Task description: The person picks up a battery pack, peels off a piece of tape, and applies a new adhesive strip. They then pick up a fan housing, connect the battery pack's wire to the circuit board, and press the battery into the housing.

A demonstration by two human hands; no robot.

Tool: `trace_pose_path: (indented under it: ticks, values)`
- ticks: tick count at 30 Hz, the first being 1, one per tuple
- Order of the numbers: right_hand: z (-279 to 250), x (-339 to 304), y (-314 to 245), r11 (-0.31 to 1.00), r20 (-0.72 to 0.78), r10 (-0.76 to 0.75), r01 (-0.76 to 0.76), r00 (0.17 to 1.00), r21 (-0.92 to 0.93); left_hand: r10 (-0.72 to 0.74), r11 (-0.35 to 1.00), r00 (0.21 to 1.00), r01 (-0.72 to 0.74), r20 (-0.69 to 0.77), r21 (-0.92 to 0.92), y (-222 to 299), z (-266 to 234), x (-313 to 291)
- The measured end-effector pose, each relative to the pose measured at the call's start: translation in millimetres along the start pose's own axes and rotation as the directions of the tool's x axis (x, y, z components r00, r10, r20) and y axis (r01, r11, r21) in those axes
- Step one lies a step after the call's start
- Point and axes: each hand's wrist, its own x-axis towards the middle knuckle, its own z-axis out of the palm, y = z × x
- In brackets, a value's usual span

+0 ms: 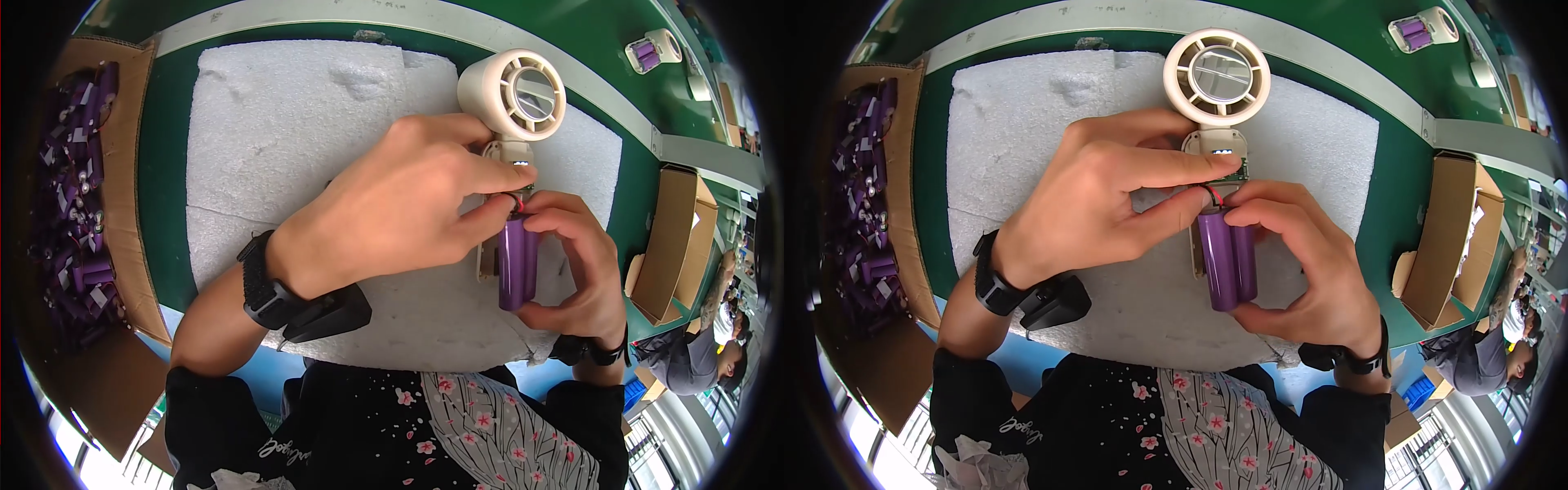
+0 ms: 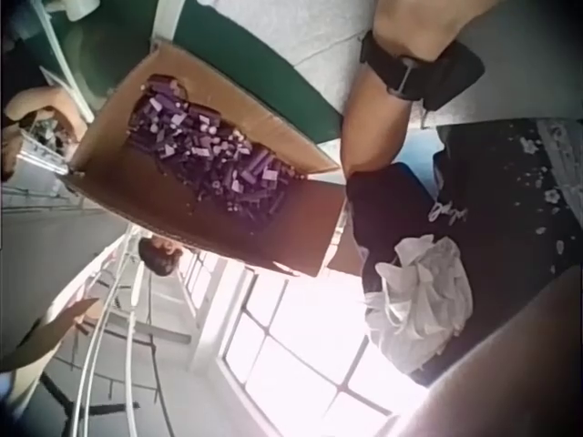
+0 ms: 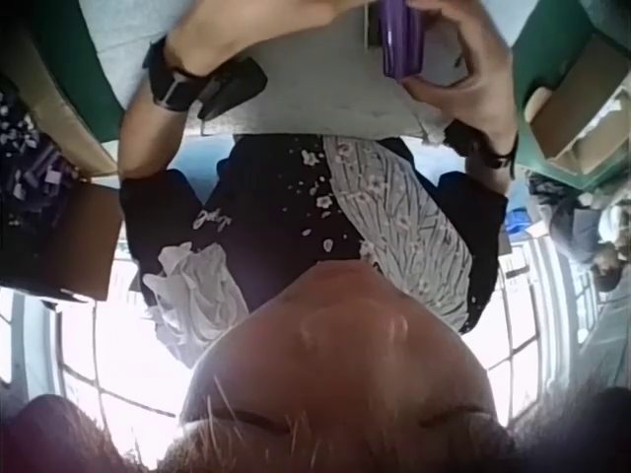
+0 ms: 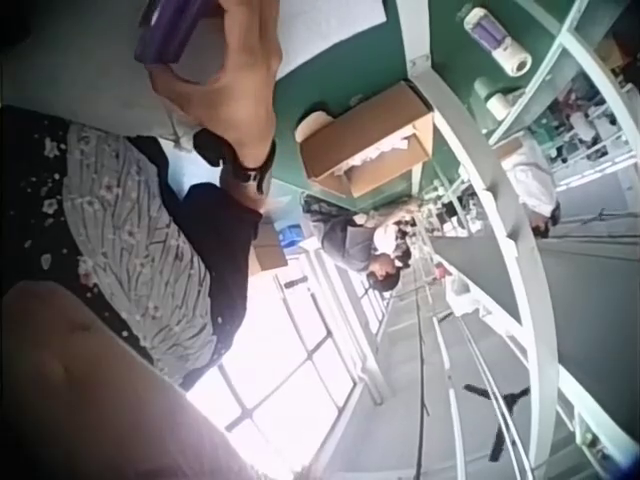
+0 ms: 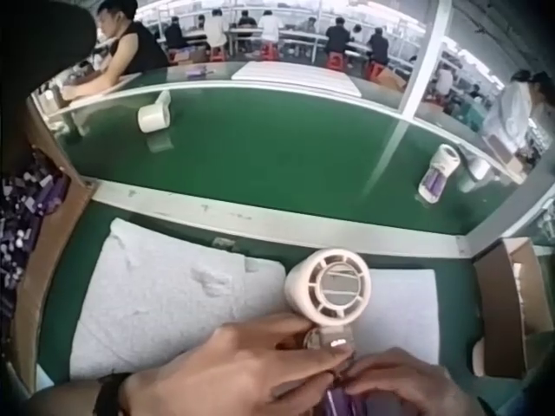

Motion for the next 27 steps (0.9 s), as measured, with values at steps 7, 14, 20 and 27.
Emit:
trace_pose_path:
  ticks: [7,14,20,27]
  values:
    - [6.8,5.8,-6.8,0.921,-0.012,-0.140,0.126,0.990,-0.370,0.000,1.000,1.000,0.000,0.030,-0.007,0.7,-2.1,-0.5]
    - [12.6,1.9,-12.7,0.890,-0.050,-0.162,0.124,0.986,-0.439,-0.009,0.998,1.000,0.008,-0.020,-0.059,-0.2,0.6,-1.0]
    - [13.2,-3.1,-12.9,0.858,-0.026,-0.182,0.146,0.983,-0.492,-0.017,0.997,0.999,0.014,-0.042,-0.070,-1.4,3.2,-1.9]
    - [13.8,-3.0,-19.9,0.797,0.000,-0.159,0.129,0.987,-0.590,-0.020,0.998,0.997,0.015,-0.077,-0.058,-1.4,6.1,-0.7]
